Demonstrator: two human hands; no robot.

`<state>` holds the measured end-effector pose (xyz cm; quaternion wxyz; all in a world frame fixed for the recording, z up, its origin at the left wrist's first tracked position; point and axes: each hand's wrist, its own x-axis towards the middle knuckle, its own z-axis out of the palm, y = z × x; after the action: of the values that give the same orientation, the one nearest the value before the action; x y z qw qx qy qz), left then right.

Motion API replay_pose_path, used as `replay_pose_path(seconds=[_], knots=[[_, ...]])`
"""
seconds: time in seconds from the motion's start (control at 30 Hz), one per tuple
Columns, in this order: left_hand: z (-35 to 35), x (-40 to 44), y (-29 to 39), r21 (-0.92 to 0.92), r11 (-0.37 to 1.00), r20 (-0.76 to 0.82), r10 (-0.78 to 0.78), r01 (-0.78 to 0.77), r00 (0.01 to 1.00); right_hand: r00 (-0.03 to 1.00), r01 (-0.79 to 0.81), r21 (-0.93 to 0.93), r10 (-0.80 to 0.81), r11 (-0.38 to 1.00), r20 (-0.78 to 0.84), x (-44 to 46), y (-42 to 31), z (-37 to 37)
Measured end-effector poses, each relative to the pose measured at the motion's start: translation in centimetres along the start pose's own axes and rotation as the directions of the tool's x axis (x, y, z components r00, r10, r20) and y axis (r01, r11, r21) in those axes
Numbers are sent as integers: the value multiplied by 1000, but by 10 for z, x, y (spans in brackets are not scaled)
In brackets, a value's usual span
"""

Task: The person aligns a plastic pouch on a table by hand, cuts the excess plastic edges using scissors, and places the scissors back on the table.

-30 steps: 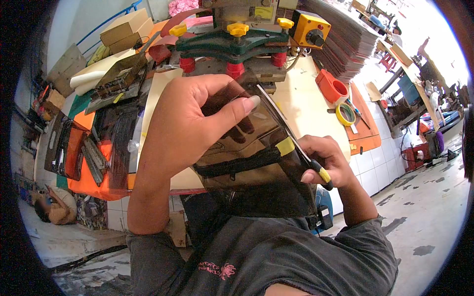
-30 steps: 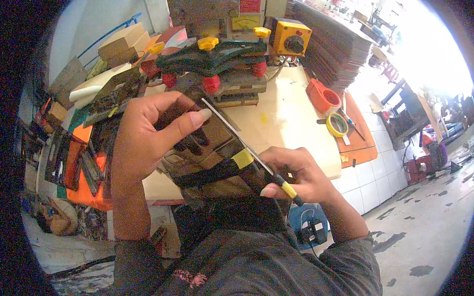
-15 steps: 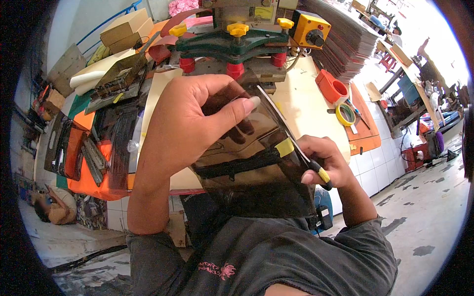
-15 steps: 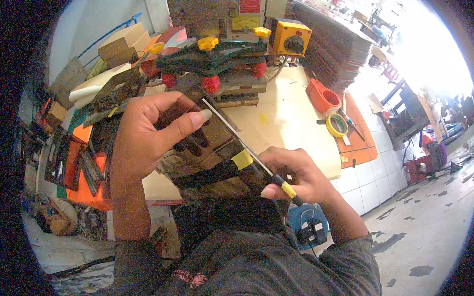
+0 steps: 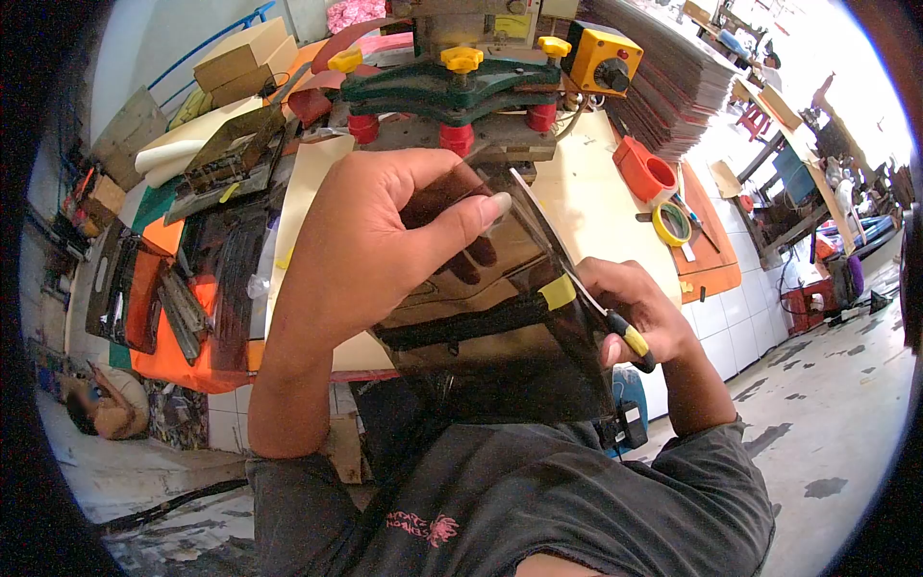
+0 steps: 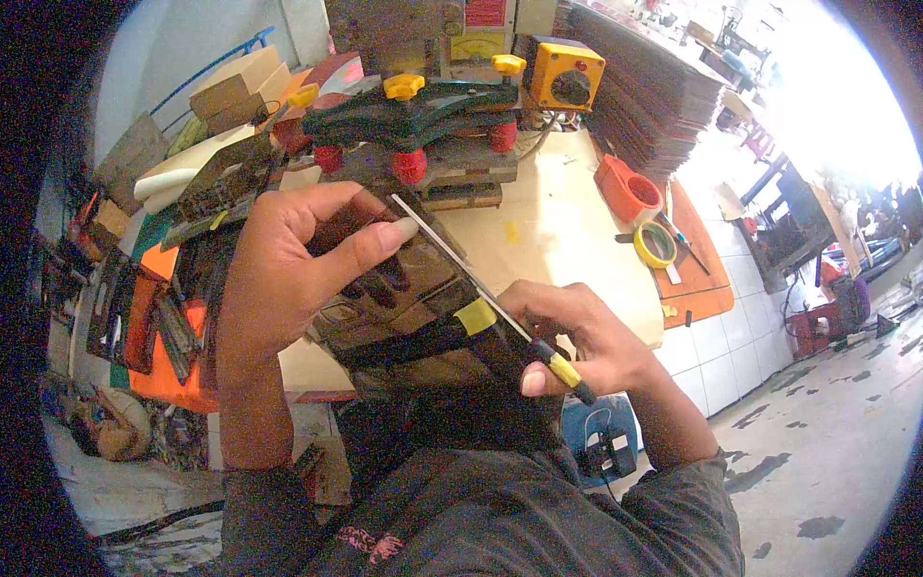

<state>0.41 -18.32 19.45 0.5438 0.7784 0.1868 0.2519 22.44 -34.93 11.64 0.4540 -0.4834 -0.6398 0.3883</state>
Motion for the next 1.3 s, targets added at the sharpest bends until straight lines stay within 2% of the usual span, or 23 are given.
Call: replay_pose_path(seconds=[0.23,0.43,0.53,0.87,1.03,1.13,1.3], knots=[[1,0,-3,24,1000,-16,18,-18,1000,997,-33,6,33,999,-63,-1,-1,4],[1,0,-2,65,998,-21,26,-25,999,996,-45,38,47,998,-72,-2,-3,4],[1,0,-2,30,999,-13,11,-11,1000,995,-78,27,80,997,-54,-3,-7,1],[2,-1,0,51,999,-24,7,-6,1000,997,-45,75,49,996,-64,-5,-3,6],[1,-1,0,94,995,-31,21,-18,999,996,-43,30,45,999,-73,-7,4,5],[1,-1,-2,59,998,-28,3,-1,1000,997,-46,-29,44,999,-63,-5,-3,4],[1,-1,-1,56,998,-29,-5,6,1000,996,-38,-18,37,999,-80,-5,-4,7]])
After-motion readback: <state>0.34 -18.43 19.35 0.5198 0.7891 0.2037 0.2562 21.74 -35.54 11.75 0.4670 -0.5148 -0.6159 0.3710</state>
